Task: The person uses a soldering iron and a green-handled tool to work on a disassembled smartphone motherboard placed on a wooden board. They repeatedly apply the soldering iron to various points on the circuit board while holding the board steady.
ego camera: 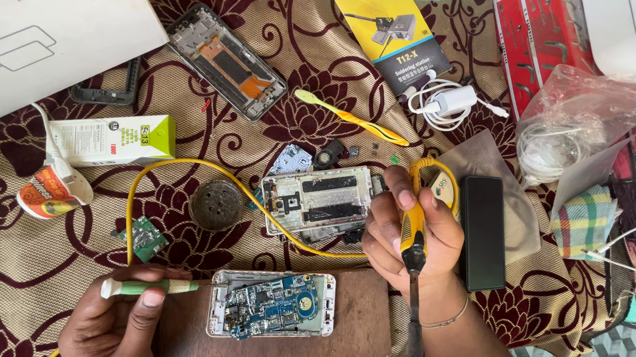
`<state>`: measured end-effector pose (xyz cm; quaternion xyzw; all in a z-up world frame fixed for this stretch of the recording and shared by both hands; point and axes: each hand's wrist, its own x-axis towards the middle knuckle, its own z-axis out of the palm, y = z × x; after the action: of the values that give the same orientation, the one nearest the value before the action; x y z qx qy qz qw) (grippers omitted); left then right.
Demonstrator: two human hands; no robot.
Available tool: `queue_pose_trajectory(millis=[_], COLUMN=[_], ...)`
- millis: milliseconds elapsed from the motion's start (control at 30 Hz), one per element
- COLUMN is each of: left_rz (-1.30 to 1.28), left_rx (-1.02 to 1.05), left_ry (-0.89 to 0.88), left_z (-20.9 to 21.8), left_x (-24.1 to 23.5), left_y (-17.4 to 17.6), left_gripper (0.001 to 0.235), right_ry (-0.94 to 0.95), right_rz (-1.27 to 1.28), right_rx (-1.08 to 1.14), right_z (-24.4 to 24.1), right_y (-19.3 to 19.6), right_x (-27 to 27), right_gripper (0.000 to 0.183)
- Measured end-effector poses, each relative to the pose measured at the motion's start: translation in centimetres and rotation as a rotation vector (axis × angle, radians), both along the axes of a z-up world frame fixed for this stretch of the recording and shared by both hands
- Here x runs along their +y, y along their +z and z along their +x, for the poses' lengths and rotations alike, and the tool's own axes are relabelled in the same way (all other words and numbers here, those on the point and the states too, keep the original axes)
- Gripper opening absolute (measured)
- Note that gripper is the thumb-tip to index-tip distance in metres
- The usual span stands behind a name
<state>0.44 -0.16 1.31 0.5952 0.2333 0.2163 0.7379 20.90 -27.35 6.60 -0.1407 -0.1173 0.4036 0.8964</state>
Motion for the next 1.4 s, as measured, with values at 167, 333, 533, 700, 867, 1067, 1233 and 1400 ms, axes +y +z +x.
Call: queue_pose_trajectory(millis=[167,333,533,700,867,1067,1233,1400], left_rz=[0.007,-0.012,0.014,-0.087,-0.148,-0.177,-0.183,-0.214], left_rx=[0.003,0.022,-0.022,-0.105,-0.117,-0.133,-0.156,-0.212], left_ry=[-0.004,-0.006,0.005,-0.018,-0.049,-0.089,-0.106,-0.111], left_z=[0.1,-0.2,-0.2,-0.5,-0.6,-0.6,-0.5,-0.8], left_x=[0.0,0.1,0.0,0.0,0.6,0.9,1.1,1.1], left_y=[0.1,-0.2,-0.4,-0.5,0.1,0.5,0.7,0.4], left_gripper=[0.013,0.014,0.015,0.018,0.018,0.019,0.018,0.018], right_ry=[-0.004,0.003,-0.057,-0.375,-0.480,-0.747,-0.739,-0.763], right_rz=[-0.004,-0.008,-0.135,-0.505,-0.584,-0.730,-0.838,-0.895], right_rx=[0.005,-0.011,-0.045,-0.415,-0.614,-0.732,-0.895,-0.940], right_z=[0.1,-0.1,-0.2,-1.1,-1.7,-2.0,-2.2,-2.5], right_y=[0.0,0.0,0.2,0.6,0.7,0.2,1.1,0.9], right_x=[0.0,-0.1,-0.1,0.1,0.0,-0.2,0.0,-0.2], right_gripper=[0.021,0.021,0.022,0.030,0.037,0.046,0.049,0.044])
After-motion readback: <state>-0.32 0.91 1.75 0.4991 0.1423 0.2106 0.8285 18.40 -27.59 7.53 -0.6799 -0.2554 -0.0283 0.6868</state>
